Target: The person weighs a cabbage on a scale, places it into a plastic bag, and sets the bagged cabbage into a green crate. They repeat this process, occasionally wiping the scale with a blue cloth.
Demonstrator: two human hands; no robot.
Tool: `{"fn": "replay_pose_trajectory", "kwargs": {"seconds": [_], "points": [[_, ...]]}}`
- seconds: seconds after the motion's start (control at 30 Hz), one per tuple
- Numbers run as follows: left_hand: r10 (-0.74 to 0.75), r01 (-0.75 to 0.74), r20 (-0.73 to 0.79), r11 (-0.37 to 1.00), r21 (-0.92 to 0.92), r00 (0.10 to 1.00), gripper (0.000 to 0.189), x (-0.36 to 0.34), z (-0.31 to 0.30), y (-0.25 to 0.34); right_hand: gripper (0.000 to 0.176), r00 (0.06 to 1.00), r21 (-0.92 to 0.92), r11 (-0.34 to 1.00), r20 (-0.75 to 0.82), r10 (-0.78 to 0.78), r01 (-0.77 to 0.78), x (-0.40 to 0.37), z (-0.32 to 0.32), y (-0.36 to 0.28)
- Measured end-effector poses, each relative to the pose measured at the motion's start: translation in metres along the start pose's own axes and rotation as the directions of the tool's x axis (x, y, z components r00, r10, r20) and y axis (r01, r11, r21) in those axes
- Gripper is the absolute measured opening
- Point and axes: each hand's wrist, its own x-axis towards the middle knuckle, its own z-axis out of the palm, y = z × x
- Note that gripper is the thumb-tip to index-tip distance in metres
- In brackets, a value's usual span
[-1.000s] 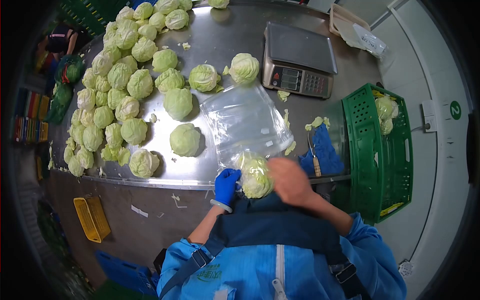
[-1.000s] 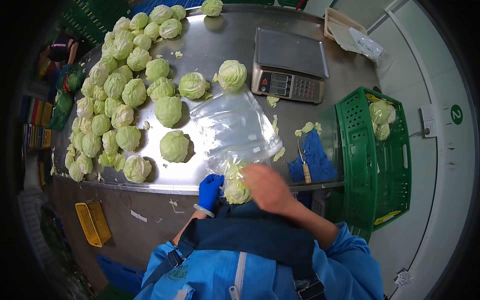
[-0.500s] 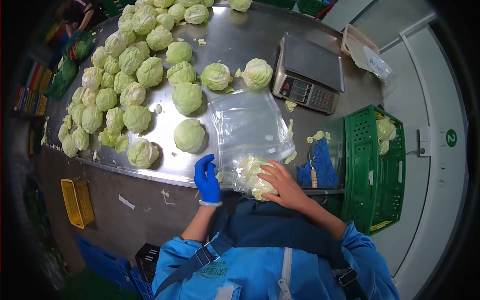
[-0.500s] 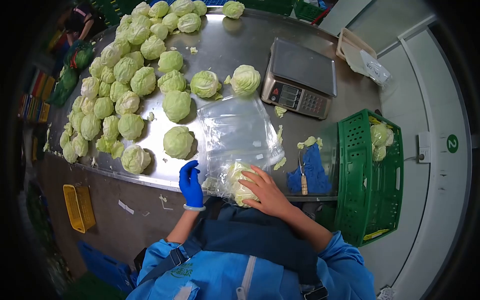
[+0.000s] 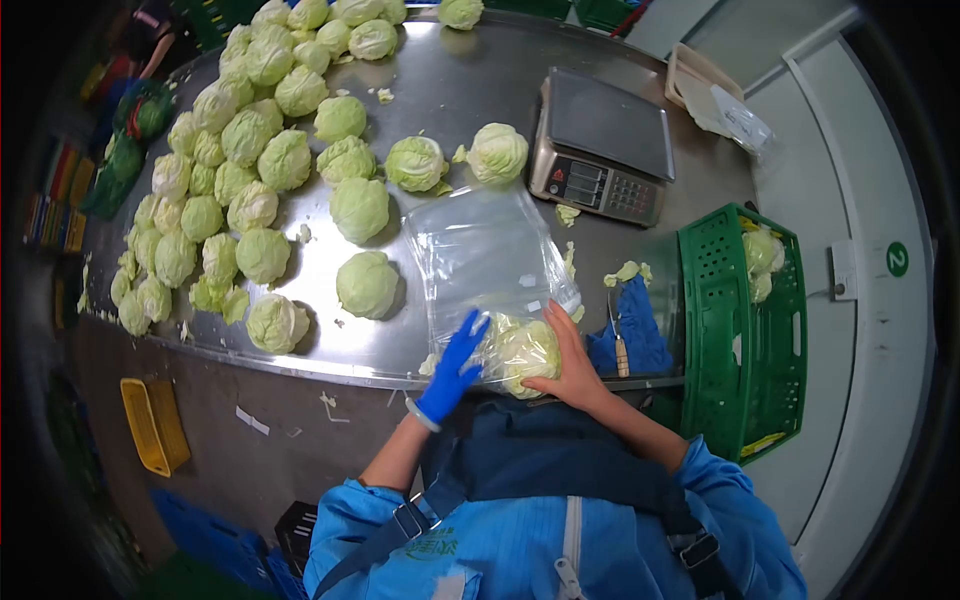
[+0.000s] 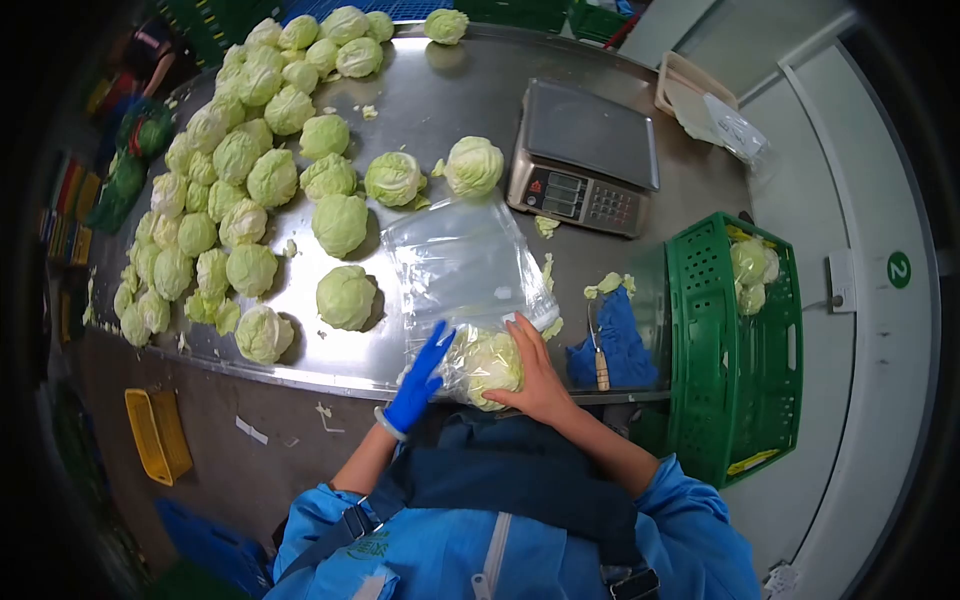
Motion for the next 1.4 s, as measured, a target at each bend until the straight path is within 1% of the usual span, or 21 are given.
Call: {"fn": "replay_pose_trajectory", "kwargs": {"seconds": [0.03,0.13,0.2,0.23,0.27,0.3,0.33,0.37,0.47,0.5,0.53,0.57,0.63,0.67,0.77,0.83,0.93,1.0,1.07,1.23,1.4], "points": [[0.051,-0.046,0.087,0.997,-0.066,0.995,0.076,0.001,0.001,0.003,0.097,0.996,0.017,0.998,-0.055,0.065,-0.064,-0.002,0.004,0.002],[-0.033,0.026,0.027,0.972,0.232,0.999,0.100,0.014,0.024,-0.007,0.101,0.938,0.232,0.910,0.049,0.343,-0.344,0.004,0.008,0.011],[-0.033,0.032,-0.002,0.942,0.334,0.999,0.110,0.035,0.040,-0.008,0.097,0.937,0.277,0.901,-0.012,0.349,-0.333,0.017,0.008,0.011],[-0.132,0.132,-0.019,0.991,0.005,0.991,0.109,0.045,0.039,-0.003,0.096,0.931,0.330,0.881,-0.013,0.364,-0.340,0.025,0.002,0.015],[-0.207,0.200,-0.008,0.956,-0.213,0.978,0.106,0.057,0.033,0.032,0.095,0.941,0.380,0.875,-0.033,0.337,-0.300,0.029,-0.007,0.016],[-0.224,0.226,0.032,0.956,-0.186,0.974,0.099,0.055,0.028,-0.004,0.100,0.955,0.405,0.874,-0.014,0.298,-0.267,0.031,-0.031,-0.001],[-0.193,0.200,0.065,0.971,-0.131,0.979,0.090,0.065,0.020,0.019,0.104,0.956,0.512,0.821,0.005,0.292,-0.253,0.031,-0.062,-0.020],[-0.258,0.257,0.037,0.916,-0.306,0.965,0.081,0.071,0.017,0.044,0.108,0.960,0.620,0.748,0.030,0.278,-0.236,0.027,-0.085,-0.035],[-0.177,0.100,-0.206,0.935,-0.339,0.962,0.072,0.112,0.043,0.108,0.114,0.939,0.229,0.973,-0.337,0.069,0.011,0.015,-0.113,-0.042],[-0.163,0.090,-0.253,0.956,-0.278,0.954,0.070,0.125,0.059,0.124,0.112,0.899,0.341,0.939,-0.425,0.105,0.052,0.014,-0.124,-0.039],[0.053,-0.141,-0.331,0.958,-0.248,0.942,0.065,0.138,0.084,0.133,0.111,0.853,0.447,0.888,-0.499,0.151,0.104,0.011,-0.136,-0.036],[-0.101,0.044,-0.147,0.936,-0.349,0.984,0.080,0.144,0.098,0.149,0.109,0.804,0.544,0.822,-0.557,0.207,0.166,0.007,-0.145,-0.032],[0.028,-0.024,0.021,0.982,-0.186,0.999,0.080,0.173,0.133,0.184,0.111,0.709,0.496,0.857,-0.654,0.264,0.137,-0.014,-0.179,-0.008],[0.139,-0.117,0.099,0.973,-0.196,0.985,0.100,0.188,0.148,0.198,0.111,0.689,0.549,0.802,-0.676,0.262,0.233,-0.024,-0.198,0.007],[0.282,-0.056,0.334,0.832,-0.551,0.899,0.118,0.223,0.191,0.249,0.101,0.687,0.764,0.476,-0.624,0.371,0.436,-0.075,-0.269,0.037],[0.448,-0.381,0.245,0.882,-0.276,0.860,0.101,0.242,0.202,0.257,0.092,0.667,0.785,0.442,-0.610,0.427,0.435,-0.114,-0.312,0.065],[0.403,-0.428,0.199,0.897,0.107,0.893,0.074,0.254,0.198,0.233,0.085,0.538,0.671,0.509,-0.739,0.406,0.538,-0.152,-0.371,0.123],[0.046,0.008,0.199,0.964,-0.266,0.979,0.053,0.247,0.200,0.199,0.084,0.477,0.638,0.640,-0.761,0.439,0.429,-0.156,-0.403,0.153],[-0.156,0.176,0.156,0.976,-0.126,0.975,0.045,0.233,0.197,0.170,0.088,0.459,0.623,0.741,-0.750,0.477,0.250,-0.151,-0.413,0.175],[-0.311,0.329,0.148,0.937,-0.120,0.939,0.038,0.203,0.185,0.130,0.098,0.581,0.692,0.722,-0.588,0.563,0.001,-0.107,-0.385,0.261],[-0.380,0.378,0.021,0.908,-0.183,0.925,0.035,0.193,0.169,0.103,0.096,0.661,0.727,0.687,-0.525,0.536,0.021,-0.064,-0.362,0.313]]}}
